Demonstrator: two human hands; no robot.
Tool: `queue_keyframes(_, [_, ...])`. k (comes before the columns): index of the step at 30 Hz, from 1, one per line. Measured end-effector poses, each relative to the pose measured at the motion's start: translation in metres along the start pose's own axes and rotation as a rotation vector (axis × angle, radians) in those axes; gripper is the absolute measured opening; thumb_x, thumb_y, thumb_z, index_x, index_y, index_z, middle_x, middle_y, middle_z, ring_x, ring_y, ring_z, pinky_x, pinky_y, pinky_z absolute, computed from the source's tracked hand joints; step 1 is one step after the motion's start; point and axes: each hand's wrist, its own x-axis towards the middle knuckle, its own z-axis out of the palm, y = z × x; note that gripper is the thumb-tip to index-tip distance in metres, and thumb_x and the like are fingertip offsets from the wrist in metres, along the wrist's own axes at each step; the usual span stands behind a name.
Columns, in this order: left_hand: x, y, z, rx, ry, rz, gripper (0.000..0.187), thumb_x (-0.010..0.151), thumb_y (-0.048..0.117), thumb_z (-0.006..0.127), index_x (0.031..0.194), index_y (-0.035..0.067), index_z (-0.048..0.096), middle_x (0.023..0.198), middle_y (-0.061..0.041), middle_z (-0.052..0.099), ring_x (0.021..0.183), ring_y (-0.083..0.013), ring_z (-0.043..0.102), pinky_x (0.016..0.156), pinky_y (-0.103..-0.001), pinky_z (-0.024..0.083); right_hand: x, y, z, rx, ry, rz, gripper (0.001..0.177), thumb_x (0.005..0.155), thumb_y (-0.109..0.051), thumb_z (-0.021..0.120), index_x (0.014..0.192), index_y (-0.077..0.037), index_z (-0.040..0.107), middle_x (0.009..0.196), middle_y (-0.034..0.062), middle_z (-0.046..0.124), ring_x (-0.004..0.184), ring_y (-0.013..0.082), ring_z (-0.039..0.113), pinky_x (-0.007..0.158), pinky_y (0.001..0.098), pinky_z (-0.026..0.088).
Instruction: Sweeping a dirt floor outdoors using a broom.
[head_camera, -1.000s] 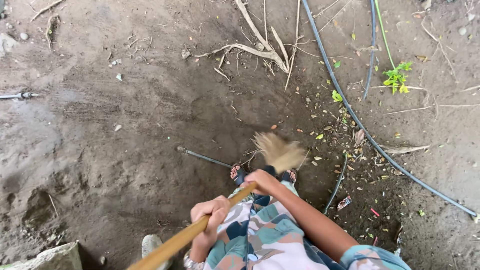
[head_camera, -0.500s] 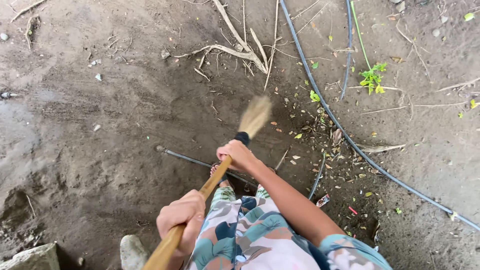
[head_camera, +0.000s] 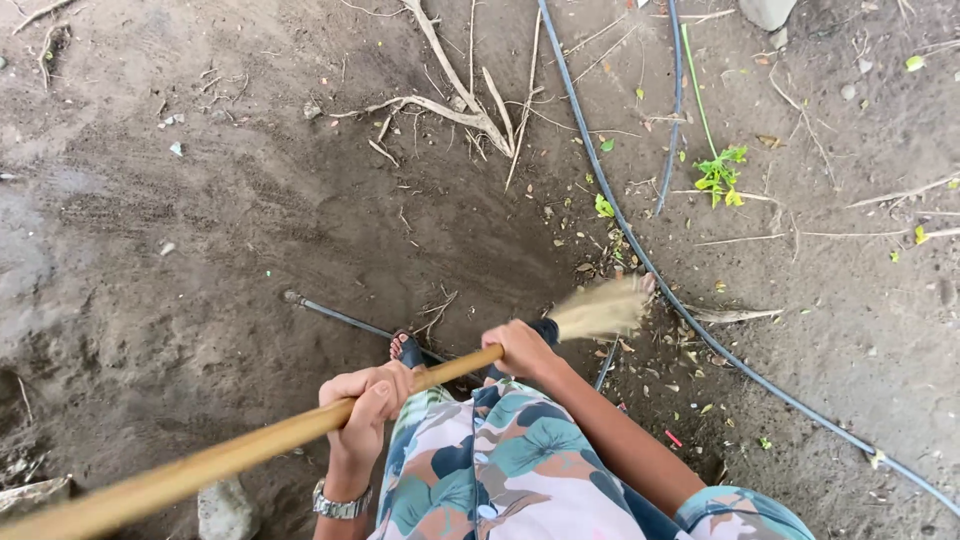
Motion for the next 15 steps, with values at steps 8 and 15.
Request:
queue_keyframes(8, [0.015,-0.003,0.077,0.406,-0.298,0.257,0.026,0.081,0.000,0.057,0.059,0.000,0.043,0.059,-0.006,0.050,0.056,-0.0184,0.052,0.059,-0.033,0.045,0.029,0.015,-0.026,0.134,0.315,-0.294,0.011,0.073,-0.004,0.070,0.076,-0.010,0.062,0.067,0.0097,0.065,0.068,0.0342,0.064,0.064,0.0443,0.049])
queue_keyframes(15, [0.045,-0.073,0.034,0.112,-0.110,-0.149,0.036,0.094,-0.003,0.051,0.060,0.002,0.039,0.058,-0.002,0.043,0.058,-0.0141,0.041,0.064,-0.033,0.043,-0.035,0.083,0.009,0.116,0.188,-0.014,0.016,0.067,-0.002,0.066,0.080,-0.011,0.071,0.078,0.0135,0.071,0.076,0.0371,0.069,0.067,0.0451,0.055])
